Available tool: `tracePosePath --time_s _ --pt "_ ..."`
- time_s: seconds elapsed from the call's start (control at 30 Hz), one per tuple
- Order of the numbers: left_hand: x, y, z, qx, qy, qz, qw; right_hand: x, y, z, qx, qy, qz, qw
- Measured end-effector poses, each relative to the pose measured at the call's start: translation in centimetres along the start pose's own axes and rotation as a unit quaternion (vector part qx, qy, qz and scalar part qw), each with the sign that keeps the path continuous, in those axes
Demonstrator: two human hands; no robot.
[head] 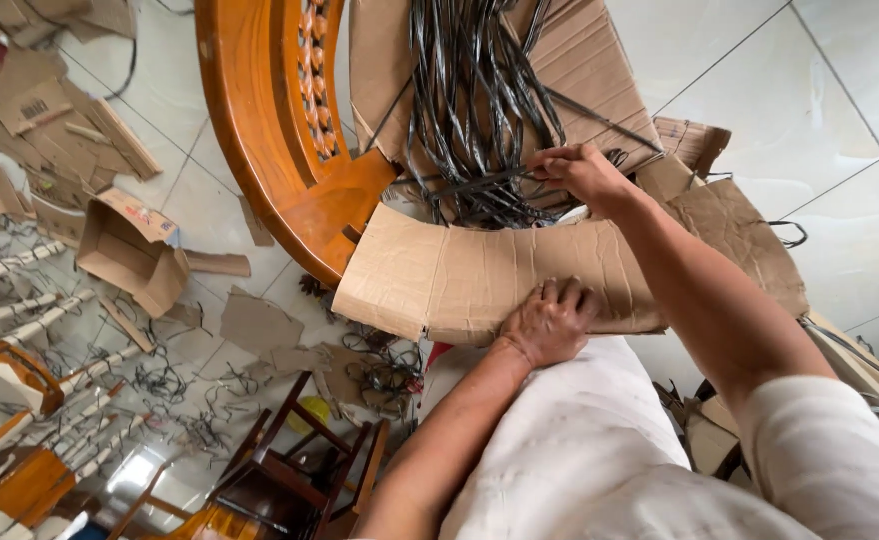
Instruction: Wrapping a wooden chair frame with protective cardboard and securing it with black plastic ties.
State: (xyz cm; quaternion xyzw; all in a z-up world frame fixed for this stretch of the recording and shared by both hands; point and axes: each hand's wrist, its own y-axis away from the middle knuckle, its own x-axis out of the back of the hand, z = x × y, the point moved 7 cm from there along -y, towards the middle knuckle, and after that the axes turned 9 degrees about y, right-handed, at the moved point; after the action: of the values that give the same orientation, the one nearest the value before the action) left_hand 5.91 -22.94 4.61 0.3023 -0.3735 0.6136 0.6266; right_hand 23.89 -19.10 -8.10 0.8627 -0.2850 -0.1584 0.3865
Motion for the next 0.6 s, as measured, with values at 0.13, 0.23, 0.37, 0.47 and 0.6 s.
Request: tracePosePath --time_s 0.13,0.23,0.37,0.47,0.6 --pt "0.0 0.0 -0.4 -0.010 0.029 -0.036 0.999 1.0 8.7 -6.1 0.048 -0.161 0.009 0.986" --pt "-0.3 -0.2 -0.7 -0.005 0.066 -0.052 0.996 2.6 15.6 -6.4 0.085 -0.235 0.030 0.968" --pt "0.9 -1.1 -2.0 0.088 0.253 -0.106 0.958 4.3 21.6 1.5 0.143 -0.358 0.034 0.922" --pt "-0.1 -0.6 -4.1 0.201 0.376 -0.152 0.892 3.8 26.0 5.7 0.138 -0.358 0.039 0.923" --pt "3.0 -1.8 -5.7 0.380 0.464 -0.155 0.785 2.2 30.2 10.2 0.109 -0.339 0.037 0.934"
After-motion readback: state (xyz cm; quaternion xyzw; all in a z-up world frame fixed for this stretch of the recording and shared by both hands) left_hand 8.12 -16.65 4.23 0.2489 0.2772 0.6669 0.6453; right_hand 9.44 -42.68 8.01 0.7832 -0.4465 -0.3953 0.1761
